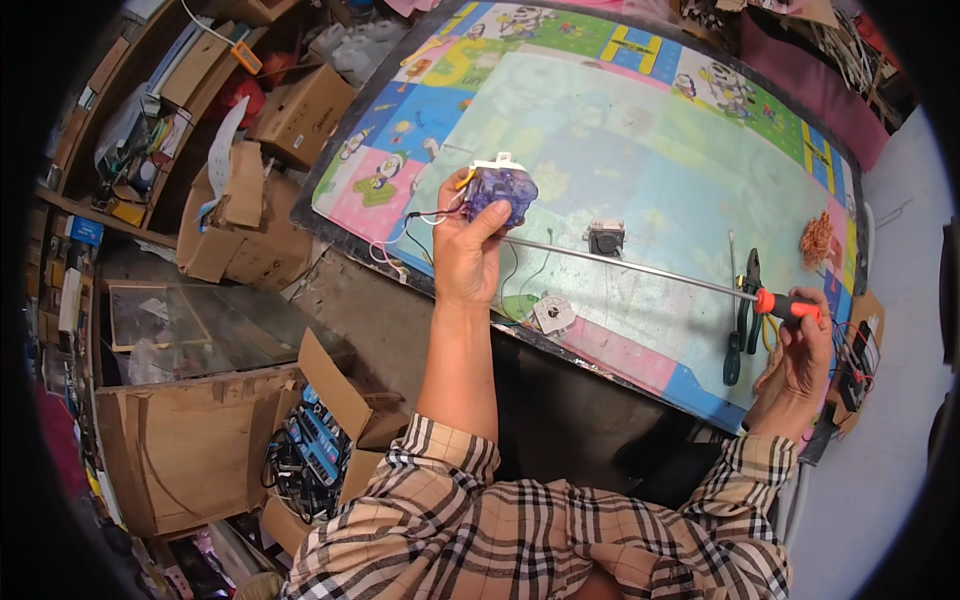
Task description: The person uses a screwdriver to disassemble a small blue electrical component on a cluttered workbench. They remove screws, separate the casing, and manipulate internal wires and parts. The person then handles a white plastic component, adjusting wires and reassembling parts.
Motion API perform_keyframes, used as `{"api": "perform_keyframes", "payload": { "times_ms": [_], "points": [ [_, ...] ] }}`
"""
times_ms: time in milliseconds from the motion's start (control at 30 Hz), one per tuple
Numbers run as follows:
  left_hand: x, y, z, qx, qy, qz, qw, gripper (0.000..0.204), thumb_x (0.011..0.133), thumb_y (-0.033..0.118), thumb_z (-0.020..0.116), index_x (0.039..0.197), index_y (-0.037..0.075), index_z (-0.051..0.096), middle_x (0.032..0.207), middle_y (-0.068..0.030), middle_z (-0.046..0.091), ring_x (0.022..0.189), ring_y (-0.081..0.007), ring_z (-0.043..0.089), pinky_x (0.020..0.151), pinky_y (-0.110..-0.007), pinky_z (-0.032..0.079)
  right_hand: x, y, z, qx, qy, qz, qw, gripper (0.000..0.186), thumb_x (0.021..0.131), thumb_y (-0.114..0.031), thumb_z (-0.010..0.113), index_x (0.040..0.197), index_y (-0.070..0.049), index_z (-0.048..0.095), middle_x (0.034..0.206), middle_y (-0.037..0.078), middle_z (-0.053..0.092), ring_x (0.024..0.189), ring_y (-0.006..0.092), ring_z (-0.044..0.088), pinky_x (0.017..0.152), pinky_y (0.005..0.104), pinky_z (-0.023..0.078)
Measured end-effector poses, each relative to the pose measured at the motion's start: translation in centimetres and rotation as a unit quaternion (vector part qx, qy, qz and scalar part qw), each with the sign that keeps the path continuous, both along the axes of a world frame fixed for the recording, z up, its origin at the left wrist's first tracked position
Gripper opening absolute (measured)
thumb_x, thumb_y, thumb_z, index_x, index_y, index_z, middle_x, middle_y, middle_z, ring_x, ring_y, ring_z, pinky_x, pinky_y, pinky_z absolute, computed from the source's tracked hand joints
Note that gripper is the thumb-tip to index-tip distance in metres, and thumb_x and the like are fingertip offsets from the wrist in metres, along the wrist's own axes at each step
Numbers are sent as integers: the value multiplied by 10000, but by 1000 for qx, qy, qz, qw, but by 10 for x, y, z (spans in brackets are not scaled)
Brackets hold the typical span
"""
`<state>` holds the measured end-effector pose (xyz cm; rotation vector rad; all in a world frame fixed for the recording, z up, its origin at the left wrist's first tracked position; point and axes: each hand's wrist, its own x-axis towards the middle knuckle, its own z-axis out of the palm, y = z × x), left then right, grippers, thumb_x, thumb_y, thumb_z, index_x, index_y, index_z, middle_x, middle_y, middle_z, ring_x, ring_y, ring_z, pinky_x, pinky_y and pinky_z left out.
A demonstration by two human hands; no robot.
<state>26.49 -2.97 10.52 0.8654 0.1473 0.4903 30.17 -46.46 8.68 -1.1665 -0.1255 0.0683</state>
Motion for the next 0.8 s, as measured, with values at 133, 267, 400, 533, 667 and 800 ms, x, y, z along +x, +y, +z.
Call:
{"api": "perform_keyframes", "payload": {
  "times_ms": [133, 267, 400, 533, 667, 800],
  "points": [
    [4, -5, -8, 24, -8, 73, 997, 511, 770, -58, 680, 1221, 63, 475, 1150, -110, 587, 980, -208, 621, 834, -343, 555, -12, 22, 36, -98, -88, -186, 974, 278, 923, -292, 516, 990, -26, 562, 985, 76, 569, 611, 62, 466, 479, 168, 341],
    [8, -10, -6, -2, 7, 125, 992, 562, 755, -118, 659, 1260, 37, 465, 1112, -97, 591, 957, -171, 616, 844, -278, 530, -33, 33, 76, -137, -163, -399, 892, 302, 921, -323, 471, 912, -31, 547, 932, 73, 547, 594, 74, 448, 452, 178, 310],
    [8, -14, -5, -21, 16, 135, 990, 551, 763, -132, 640, 1269, 17, 484, 1127, -104, 596, 964, -173, 616, 849, -277, 527, -39, 29, 74, -104, -183, -412, 887, 346, 947, -346, 481, 988, -10, 554, 946, 95, 562, 621, 87, 493, 452, 166, 310],
    [7, -16, -7, -16, 4, 143, 990, 543, 762, -138, 635, 1263, 11, 487, 1136, -108, 597, 969, -168, 615, 855, -270, 522, -45, 67, 83, -105, -188, -424, 880, 348, 944, -351, 480, 977, -10, 546, 933, 98, 557, 602, 84, 487, 436, 170, 307],
    [8, -16, -6, -15, -23, 127, 992, 542, 761, -146, 624, 1262, 7, 482, 1162, -117, 588, 1005, -171, 604, 883, -269, 505, -49, 71, 87, -101, -180, -402, 892, 337, 947, -341, 468, 966, -11, 538, 929, 96, 553, 571, 78, 474, 430, 172, 309],
    [6, -19, -1, -12, -35, 127, 991, 542, 767, -150, 612, 1269, -3, 470, 1200, -127, 567, 1050, -180, 585, 918, -280, 484, -51, 69, 85, -102, -186, -398, 893, 332, 956, -334, 460, 962, -10, 534, 937, 96, 550, 564, 82, 474, 436, 177, 322]
  ]
}}
